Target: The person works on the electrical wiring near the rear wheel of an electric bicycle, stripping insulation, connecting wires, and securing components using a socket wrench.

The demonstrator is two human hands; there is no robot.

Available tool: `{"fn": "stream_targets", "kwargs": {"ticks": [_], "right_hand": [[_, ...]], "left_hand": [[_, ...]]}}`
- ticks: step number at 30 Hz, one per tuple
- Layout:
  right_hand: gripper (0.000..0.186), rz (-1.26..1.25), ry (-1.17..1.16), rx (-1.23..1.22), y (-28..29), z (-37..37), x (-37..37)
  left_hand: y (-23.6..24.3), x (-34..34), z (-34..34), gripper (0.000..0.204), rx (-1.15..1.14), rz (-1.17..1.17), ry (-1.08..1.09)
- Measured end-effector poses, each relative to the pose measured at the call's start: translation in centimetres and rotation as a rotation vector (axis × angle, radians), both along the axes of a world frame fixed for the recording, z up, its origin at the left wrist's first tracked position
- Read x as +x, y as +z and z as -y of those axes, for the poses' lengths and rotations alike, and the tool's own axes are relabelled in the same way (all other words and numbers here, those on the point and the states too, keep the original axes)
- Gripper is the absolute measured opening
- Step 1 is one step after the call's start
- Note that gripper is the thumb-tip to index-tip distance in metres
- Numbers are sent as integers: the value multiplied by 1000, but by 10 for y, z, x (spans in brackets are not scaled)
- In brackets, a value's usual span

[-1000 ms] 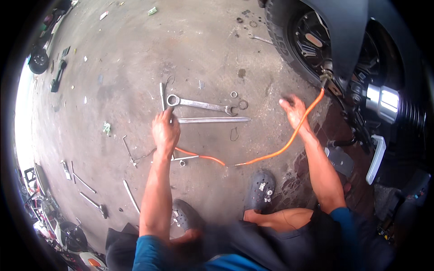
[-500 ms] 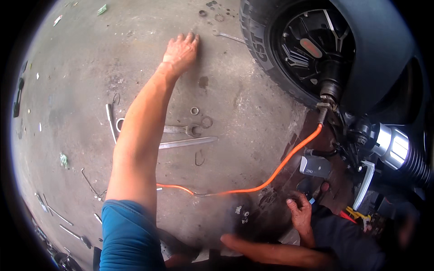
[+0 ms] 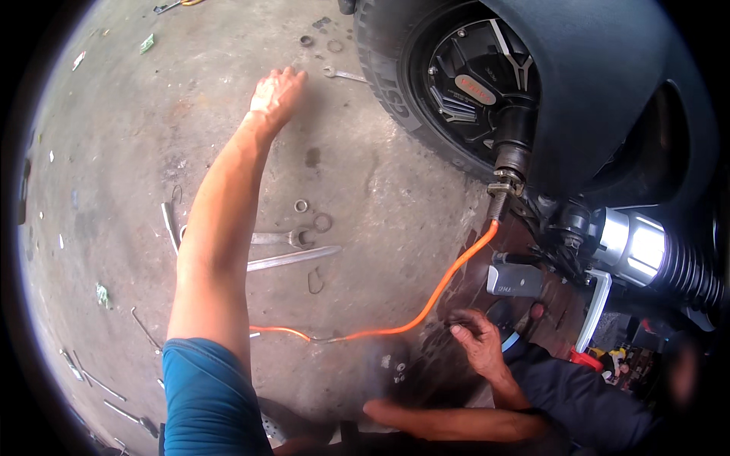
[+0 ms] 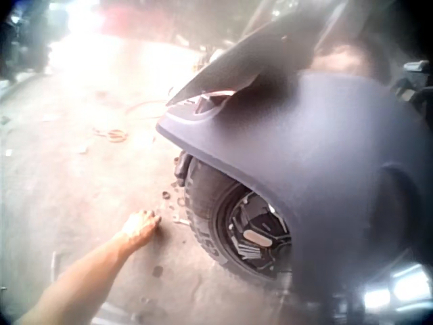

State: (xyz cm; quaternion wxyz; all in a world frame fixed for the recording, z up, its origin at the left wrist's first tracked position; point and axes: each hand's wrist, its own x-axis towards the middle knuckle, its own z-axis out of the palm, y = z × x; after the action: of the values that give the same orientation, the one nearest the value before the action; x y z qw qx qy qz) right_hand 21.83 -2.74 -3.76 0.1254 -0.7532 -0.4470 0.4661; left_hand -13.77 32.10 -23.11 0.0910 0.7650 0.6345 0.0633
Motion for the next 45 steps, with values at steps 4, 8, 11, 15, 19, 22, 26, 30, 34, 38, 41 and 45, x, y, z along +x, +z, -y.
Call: {"fn": "stream_targets", "kwargs": {"ticks": [4, 8, 11, 15, 19, 22, 26, 30, 34, 38, 41, 45], "right_hand": [[25, -104, -69, -67, -2, -17, -4], [35, -365, -297, -111, -9, -53, -13], [41, -563, -522, -135, -27, -76, -26], [39, -851, -729, -321, -56, -75, -44], [35, -764, -772, -409, -55, -67, -56], [33, -932, -750, -468, -58, -58, -40], [33, -844, -652, -437, -41, -48, -31], [23, -796, -785, -324, -42, -38, -11], [27, -834, -708, -166, -48, -28, 4], [28, -743, -735, -74, -17, -54, -10], [26, -776, -633, 10, -6, -64, -18], [38, -963, -519, 17, -1, -66, -15]], "left_hand": [[1, -9, 0, 24, 69, 111, 5], [29, 32, 66, 26, 38, 864, 132], [68, 100, 177, 21, -324, 1272, -102], [90, 144, 267, 18, -142, 1279, -272], [99, 128, 260, 18, -226, 1336, -422], [91, 100, 230, 21, -492, 1416, -41], [42, -7, 95, 37, -17, 1755, 799], [52, -18, 38, 31, 65, 1779, 857], [60, 35, 68, 32, 33, 1771, 773], [102, 101, 184, 33, 33, 1485, 652], [111, 127, 268, 24, 145, 1453, 551], [132, 138, 313, 27, 158, 1310, 212]]}}
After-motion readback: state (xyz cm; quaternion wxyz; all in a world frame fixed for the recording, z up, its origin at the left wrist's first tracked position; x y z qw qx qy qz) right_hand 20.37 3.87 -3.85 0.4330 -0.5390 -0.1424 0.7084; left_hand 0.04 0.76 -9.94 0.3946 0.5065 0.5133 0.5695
